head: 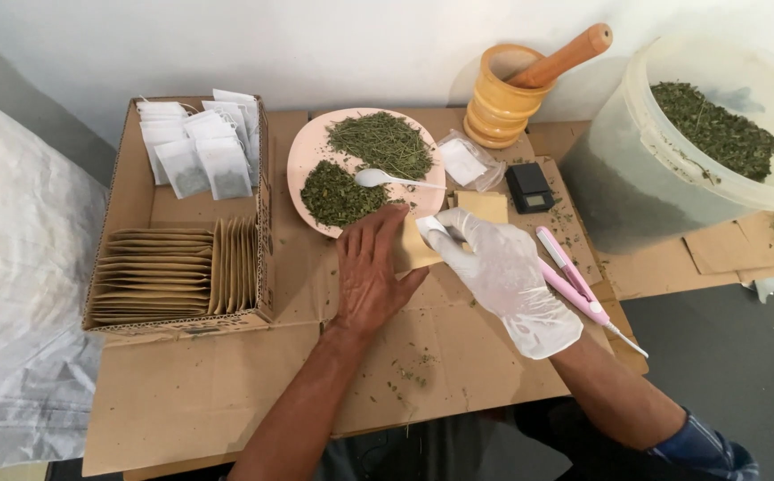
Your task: Placing individual tea bags into paper envelopes and sealing them using a handheld heat sealer.
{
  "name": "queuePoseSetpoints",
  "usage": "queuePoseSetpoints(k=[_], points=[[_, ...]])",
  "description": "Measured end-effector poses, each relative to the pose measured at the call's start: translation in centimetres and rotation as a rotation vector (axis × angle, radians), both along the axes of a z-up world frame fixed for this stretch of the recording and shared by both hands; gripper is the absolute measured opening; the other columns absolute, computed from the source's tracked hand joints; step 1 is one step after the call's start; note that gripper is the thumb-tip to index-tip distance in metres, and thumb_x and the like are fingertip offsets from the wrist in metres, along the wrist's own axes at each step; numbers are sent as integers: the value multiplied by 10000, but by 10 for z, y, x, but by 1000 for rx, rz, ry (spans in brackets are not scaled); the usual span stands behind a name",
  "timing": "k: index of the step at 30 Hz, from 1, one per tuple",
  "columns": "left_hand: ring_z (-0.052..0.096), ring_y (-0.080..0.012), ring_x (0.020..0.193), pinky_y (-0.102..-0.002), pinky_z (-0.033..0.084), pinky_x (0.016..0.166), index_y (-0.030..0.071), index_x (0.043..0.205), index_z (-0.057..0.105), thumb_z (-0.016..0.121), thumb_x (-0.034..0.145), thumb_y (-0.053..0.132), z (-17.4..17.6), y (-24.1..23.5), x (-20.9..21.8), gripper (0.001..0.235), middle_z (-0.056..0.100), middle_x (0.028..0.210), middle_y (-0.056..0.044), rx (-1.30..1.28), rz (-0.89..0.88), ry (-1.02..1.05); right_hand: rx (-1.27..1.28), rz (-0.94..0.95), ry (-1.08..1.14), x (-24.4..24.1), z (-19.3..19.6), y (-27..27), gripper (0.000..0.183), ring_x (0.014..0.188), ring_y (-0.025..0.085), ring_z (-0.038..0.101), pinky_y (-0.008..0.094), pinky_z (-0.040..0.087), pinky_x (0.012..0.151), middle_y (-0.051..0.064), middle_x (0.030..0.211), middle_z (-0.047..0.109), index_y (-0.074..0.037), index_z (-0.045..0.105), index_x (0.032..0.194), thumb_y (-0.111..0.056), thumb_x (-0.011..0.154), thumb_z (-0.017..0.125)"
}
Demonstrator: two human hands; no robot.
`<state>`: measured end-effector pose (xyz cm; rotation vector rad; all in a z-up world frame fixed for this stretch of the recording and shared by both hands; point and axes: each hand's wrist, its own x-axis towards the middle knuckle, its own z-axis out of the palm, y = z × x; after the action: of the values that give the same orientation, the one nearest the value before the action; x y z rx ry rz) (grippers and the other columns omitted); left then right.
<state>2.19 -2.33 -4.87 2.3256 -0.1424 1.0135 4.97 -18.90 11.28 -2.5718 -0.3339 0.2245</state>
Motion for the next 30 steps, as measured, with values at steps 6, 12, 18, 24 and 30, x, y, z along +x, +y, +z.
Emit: queuePoseSetpoints(k=[6, 12, 18, 24, 30], points=[[588, -366, 1323, -594, 357, 1176, 163, 1621, 559, 1011, 774, 310, -13, -1, 4, 972, 617, 1443, -161, 0, -22, -35, 101, -41, 108, 0, -10, -1, 301, 1276, 237, 774, 439, 604, 1109, -6, 1274, 853, -373, 835, 1246, -530, 1010, 732], [585, -328, 1327, -565, 360, 1143, 212, 1643, 558, 1017, 760, 343, -26, -1, 9, 1004, 621, 1481, -127, 33, -46, -66, 187, -81, 158, -3, -2, 1, 334, 1194, 229, 804, 435, 612, 1092, 12, 1231, 864, -318, 844, 1258, -501, 996, 748], [581, -324, 1268, -481, 394, 1041, 166, 1674, 555, 992, 812, 309, -18, -2, 4, 977, 636, 1419, -139, 36, -64, -111, 130, -59, 209, -17, 10, 4, 378, 1303, 309, 755, 457, 599, 1150, 47, 1332, 838, -363, 827, 1334, -528, 1009, 728], [550, -345, 1258, -469, 403, 1027, 147, 1719, 524, 997, 815, 316, -20, -2, 3, 1034, 630, 1438, -170, 43, -38, -150, 202, -27, 211, -15, -1, -2, 315, 1298, 237, 764, 416, 588, 1154, -27, 1348, 842, -394, 843, 1314, -459, 1036, 709], [516, -324, 1193, -455, 378, 1009, 160, 1709, 541, 999, 806, 321, -25, -1, 6, 1025, 637, 1436, -146, 87, -60, -198, 305, 142, 96, 1, -38, -20, 320, 1328, 329, 735, 513, 562, 1161, 108, 1340, 840, -248, 828, 1359, -321, 1077, 695]])
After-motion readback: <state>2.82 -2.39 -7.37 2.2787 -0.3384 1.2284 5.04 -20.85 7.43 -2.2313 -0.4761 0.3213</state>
